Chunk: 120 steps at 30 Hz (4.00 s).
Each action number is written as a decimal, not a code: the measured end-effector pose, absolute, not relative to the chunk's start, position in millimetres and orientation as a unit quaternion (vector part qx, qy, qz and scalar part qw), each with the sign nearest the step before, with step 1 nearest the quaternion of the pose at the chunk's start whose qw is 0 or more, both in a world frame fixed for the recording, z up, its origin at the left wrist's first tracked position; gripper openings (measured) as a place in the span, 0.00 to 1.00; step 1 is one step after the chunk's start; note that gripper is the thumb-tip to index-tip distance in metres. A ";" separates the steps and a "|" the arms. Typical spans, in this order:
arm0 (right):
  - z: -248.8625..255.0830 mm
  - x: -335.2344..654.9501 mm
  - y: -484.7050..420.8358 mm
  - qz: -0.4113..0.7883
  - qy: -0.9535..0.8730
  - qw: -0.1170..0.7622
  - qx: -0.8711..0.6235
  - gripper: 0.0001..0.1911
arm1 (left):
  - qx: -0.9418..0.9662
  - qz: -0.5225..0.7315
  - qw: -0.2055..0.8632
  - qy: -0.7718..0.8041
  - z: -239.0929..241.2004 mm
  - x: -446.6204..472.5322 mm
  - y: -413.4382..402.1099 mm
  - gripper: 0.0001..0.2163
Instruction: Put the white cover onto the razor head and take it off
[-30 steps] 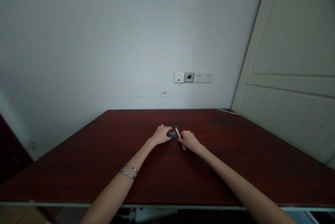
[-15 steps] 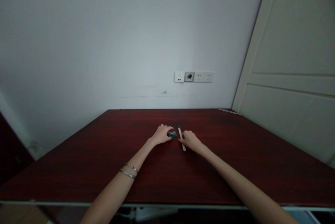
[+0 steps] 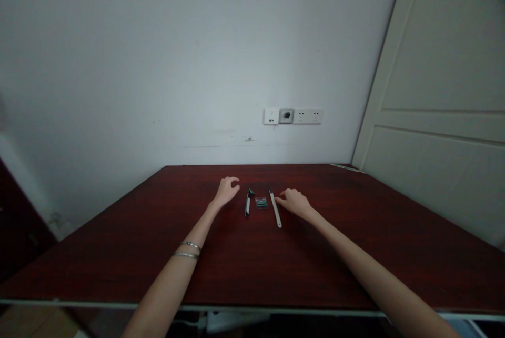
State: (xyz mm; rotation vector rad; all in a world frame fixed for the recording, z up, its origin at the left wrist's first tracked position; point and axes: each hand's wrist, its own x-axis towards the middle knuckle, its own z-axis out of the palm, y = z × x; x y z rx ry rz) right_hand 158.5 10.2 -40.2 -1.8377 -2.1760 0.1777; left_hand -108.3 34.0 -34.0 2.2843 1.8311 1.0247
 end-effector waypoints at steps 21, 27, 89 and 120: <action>-80.0 207.0 56.0 -0.027 -0.743 0.164 -0.649 0.23 | 0.656 0.094 -0.026 0.748 -77.2 -151.1 49.2 0.32; -80.4 207.5 55.4 -0.033 -0.741 0.161 -0.651 0.22 | 0.653 0.102 -0.028 0.750 -79.7 -152.7 55.2 0.33; -75.4 141.3 32.4 0.106 -0.894 0.240 -0.363 0.37 | 0.676 0.077 -0.016 0.733 -77.6 -153.0 56.5 0.29; -86.9 206.0 65.9 -0.005 -0.759 0.186 -0.624 0.24 | 0.672 0.075 -0.011 0.736 -74.3 -152.7 53.5 0.28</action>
